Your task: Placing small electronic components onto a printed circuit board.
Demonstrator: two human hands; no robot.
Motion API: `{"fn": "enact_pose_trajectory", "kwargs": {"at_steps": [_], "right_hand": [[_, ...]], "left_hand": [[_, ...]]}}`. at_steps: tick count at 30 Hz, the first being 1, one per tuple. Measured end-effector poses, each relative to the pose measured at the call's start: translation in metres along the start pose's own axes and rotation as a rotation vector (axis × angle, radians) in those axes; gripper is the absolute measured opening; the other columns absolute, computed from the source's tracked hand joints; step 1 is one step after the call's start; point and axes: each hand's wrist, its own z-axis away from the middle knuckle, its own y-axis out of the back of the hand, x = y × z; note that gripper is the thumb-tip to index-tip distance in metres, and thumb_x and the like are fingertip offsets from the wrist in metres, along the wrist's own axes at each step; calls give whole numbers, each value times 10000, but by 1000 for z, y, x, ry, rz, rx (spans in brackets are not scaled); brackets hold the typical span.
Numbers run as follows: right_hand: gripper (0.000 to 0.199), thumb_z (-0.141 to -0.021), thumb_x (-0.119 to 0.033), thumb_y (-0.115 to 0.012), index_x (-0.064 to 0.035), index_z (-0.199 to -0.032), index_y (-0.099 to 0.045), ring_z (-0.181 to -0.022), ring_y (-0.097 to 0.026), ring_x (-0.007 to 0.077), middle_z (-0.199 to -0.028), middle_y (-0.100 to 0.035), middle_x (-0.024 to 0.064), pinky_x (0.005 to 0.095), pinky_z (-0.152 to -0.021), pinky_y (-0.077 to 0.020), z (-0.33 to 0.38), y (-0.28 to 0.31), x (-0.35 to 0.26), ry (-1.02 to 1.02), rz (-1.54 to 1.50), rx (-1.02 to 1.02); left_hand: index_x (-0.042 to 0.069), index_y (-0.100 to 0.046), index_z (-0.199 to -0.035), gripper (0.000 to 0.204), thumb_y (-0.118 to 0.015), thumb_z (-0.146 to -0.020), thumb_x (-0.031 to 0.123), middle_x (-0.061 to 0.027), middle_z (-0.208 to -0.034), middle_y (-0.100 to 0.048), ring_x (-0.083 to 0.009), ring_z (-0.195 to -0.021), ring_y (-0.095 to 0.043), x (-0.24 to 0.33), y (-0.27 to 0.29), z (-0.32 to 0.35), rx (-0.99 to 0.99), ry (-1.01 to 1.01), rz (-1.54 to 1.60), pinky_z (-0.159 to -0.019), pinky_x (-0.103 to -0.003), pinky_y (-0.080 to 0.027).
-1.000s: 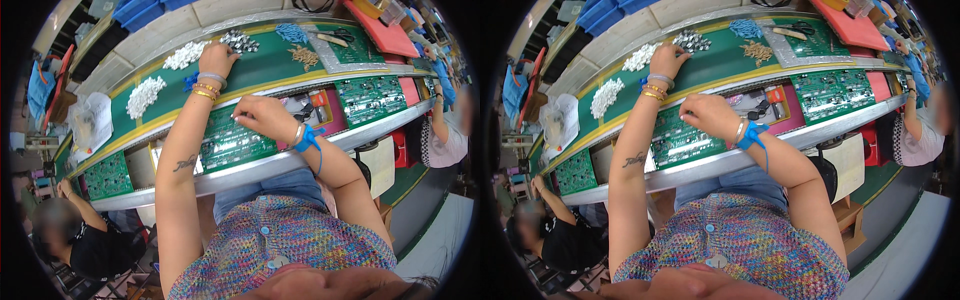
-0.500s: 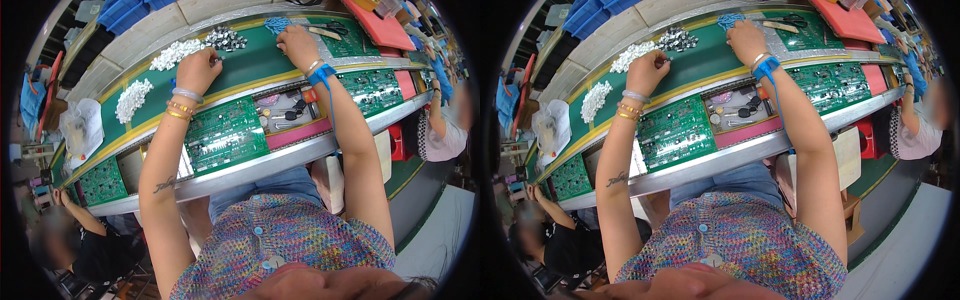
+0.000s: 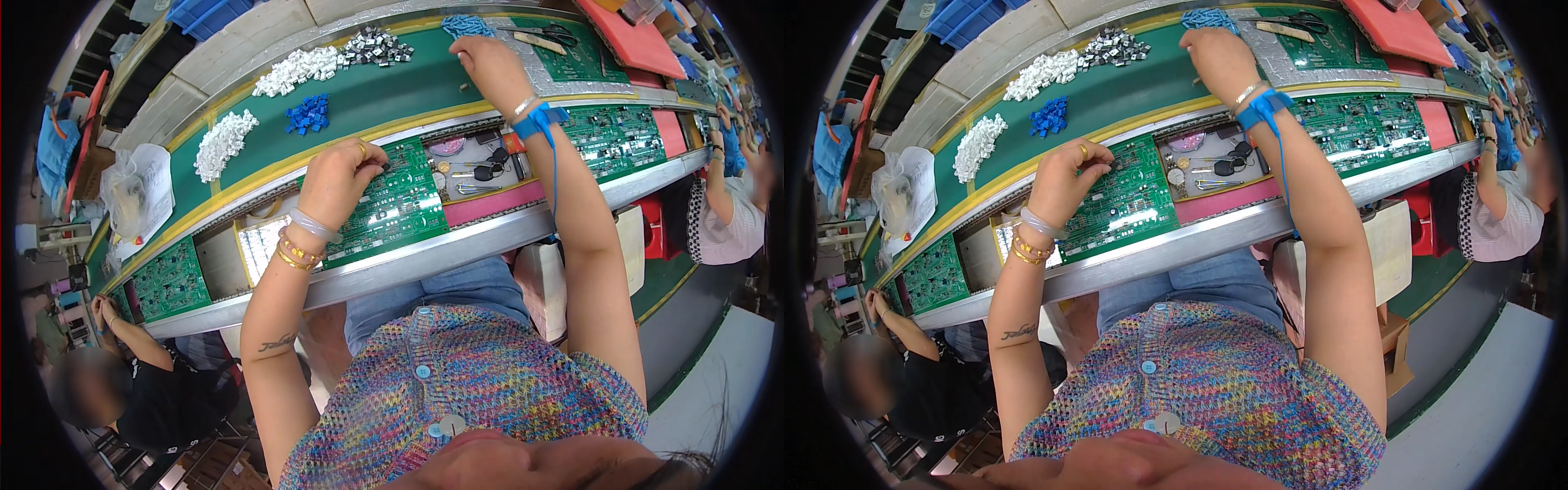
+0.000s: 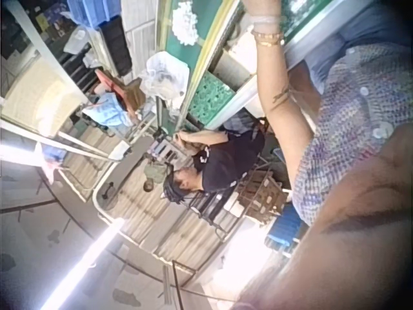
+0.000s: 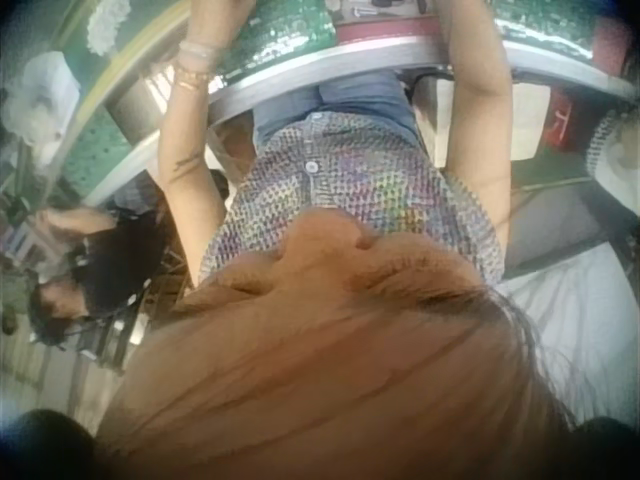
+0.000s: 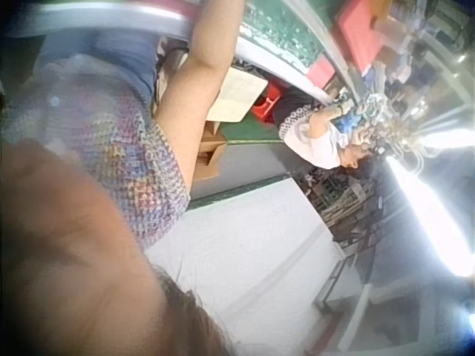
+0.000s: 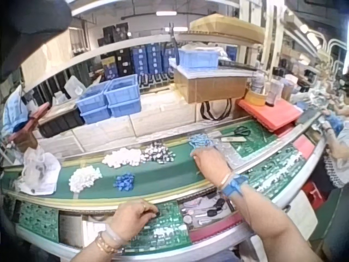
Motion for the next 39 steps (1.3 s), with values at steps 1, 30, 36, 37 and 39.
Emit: {"fn": "enact_pose_trajectory", "kwargs": {"at_steps": [1,30,36,37,39], "right_hand": [[121,-835,-106,-554,-82,-932,-622,-826,-593,313,-906,-622,115,410,-705,-481,7,1,-4,41,-97,26],[154,-830,1,-557,-67,-949,-626,-804,-618,274,-866,-612,102,320,-675,-497,84,36,-84,162,-449,-152],[99,-805,-41,-598,-61,-902,-592,-771,-635,268,-840,-630,97,327,-661,-503,82,27,-100,-208,-840,-351],[99,-805,-41,-598,-61,-902,-592,-771,-635,268,-840,-630,97,327,-661,-503,83,24,-100,-208,-838,-352],[96,-798,-42,-607,-54,-892,-593,-797,-624,269,-856,-625,99,337,-681,-497,85,18,-97,111,-645,-100]], "left_hand": [[26,-663,-852,110,-663,-743,12,-90,-819,-639,-216,-738,-630,0,-1,0,-14,-42,-52,-669,-307,-498],[31,-666,-859,99,-647,-762,33,-88,-809,-617,-229,-718,-612,-11,6,11,106,-11,81,-668,-318,-487],[29,-666,-858,96,-642,-765,26,-94,-823,-624,-224,-727,-625,-13,9,12,119,-5,137,-673,-307,-498],[29,-666,-858,96,-642,-765,26,-94,-823,-624,-224,-727,-625,-12,10,12,120,-6,139,-673,-307,-498],[3,-650,-903,112,-629,-793,0,-67,-858,-629,-147,-774,-626,-11,12,12,76,5,102,-717,-255,-496]]}}
